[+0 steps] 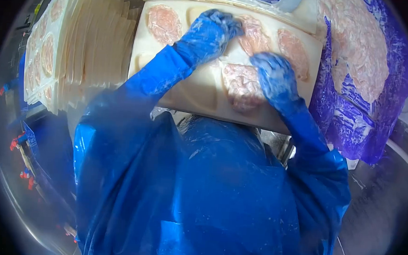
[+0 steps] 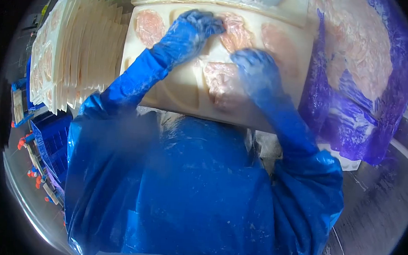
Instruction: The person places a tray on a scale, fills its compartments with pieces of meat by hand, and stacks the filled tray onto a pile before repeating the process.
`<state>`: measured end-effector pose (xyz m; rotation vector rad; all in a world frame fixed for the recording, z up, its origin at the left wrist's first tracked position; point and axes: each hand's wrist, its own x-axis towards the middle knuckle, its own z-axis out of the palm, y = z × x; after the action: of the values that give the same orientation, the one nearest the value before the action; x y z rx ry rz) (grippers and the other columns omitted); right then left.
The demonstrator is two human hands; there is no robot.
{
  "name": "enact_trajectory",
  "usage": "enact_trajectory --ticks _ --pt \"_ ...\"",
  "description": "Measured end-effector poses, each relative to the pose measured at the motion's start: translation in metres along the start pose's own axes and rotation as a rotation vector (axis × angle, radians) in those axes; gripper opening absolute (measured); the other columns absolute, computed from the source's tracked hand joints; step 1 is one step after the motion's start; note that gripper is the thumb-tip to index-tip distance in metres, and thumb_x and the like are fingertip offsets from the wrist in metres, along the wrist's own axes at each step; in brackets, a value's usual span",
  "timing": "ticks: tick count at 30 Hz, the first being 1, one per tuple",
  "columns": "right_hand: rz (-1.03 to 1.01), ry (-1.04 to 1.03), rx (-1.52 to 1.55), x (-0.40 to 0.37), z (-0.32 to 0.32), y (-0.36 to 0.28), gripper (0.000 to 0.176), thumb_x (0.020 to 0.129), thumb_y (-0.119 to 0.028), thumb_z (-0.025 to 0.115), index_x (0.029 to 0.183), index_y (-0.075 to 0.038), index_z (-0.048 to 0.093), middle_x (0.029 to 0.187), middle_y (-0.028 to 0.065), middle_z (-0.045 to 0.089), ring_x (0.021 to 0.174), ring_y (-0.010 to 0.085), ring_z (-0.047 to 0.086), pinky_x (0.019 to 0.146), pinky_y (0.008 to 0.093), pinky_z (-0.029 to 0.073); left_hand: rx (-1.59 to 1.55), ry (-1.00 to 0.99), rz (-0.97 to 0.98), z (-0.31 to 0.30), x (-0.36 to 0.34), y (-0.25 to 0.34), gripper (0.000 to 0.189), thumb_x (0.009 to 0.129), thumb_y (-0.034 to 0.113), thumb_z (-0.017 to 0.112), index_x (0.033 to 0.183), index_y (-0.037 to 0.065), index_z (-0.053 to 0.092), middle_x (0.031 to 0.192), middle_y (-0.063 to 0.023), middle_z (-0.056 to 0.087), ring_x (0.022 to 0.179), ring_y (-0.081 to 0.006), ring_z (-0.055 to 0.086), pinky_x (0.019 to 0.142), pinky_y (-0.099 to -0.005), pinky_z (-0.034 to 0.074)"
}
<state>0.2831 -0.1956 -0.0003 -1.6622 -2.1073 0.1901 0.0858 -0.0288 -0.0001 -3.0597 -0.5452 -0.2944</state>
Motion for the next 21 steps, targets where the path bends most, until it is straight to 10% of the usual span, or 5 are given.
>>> enact_trajectory --ticks 2,3,7,12,21 --pt "0.002 -0.063 -0.075 -0.002 -0.010 0.005 0.022 0.092 -0.011 0.058 0.110 -0.012 0.070 0.116 0.0043 0.069 0.116 0.0246 0.061 0.106 0.0405 0.043 0.002 -0.032 0.023 -0.002 -0.014 0.011 0.050 0.088 0.012 0.058 0.138 0.016 0.057 0.145 -0.0046 0.054 0.135 -0.0212 0.048 0.119 -0.0394 0.029" --pt "0.038 -0.034 -0.090 -0.001 -0.012 0.002 0.024 0.093 -0.014 0.058 0.113 -0.011 0.069 0.119 0.0052 0.068 0.117 0.0246 0.060 0.107 0.0408 0.042 -0.474 -0.139 -0.011 0.029 -0.016 0.001 0.056 0.091 0.014 0.056 0.147 0.016 0.048 0.152 -0.0053 0.047 0.145 -0.0224 0.036 0.123 -0.0439 0.019" --pt "0.051 -0.007 -0.157 0.005 0.014 -0.018 0.043 0.095 -0.023 0.059 0.136 -0.009 0.058 0.139 0.0128 0.058 0.131 0.0279 0.052 0.115 0.0425 0.034 -0.260 -0.033 0.115 0.028 0.015 0.002 0.057 0.098 0.027 0.052 0.153 0.013 0.041 0.160 -0.0075 0.036 0.153 -0.0268 0.021 0.125 -0.0484 0.013" --pt "0.112 -0.239 -0.071 -0.035 -0.018 0.000 0.059 0.096 -0.025 0.060 0.151 -0.009 0.042 0.155 0.0146 0.042 0.145 0.0322 0.035 0.122 0.0464 0.022 -0.058 0.006 -0.075 0.015 0.003 0.017 0.068 0.101 0.041 0.052 0.157 0.010 0.031 0.163 -0.0132 0.028 0.152 -0.0321 0.022 0.124 -0.0501 0.014" --pt "0.322 0.018 -0.322 -0.045 -0.031 0.019 0.073 0.094 -0.030 0.063 0.155 -0.005 0.033 0.161 0.0193 0.030 0.150 0.0372 0.025 0.124 0.0472 0.018 -0.246 0.015 -0.090 -0.001 -0.019 0.066 0.073 0.098 0.042 0.057 0.155 0.004 0.031 0.161 -0.0184 0.031 0.151 -0.0328 0.025 0.123 -0.0489 0.018"
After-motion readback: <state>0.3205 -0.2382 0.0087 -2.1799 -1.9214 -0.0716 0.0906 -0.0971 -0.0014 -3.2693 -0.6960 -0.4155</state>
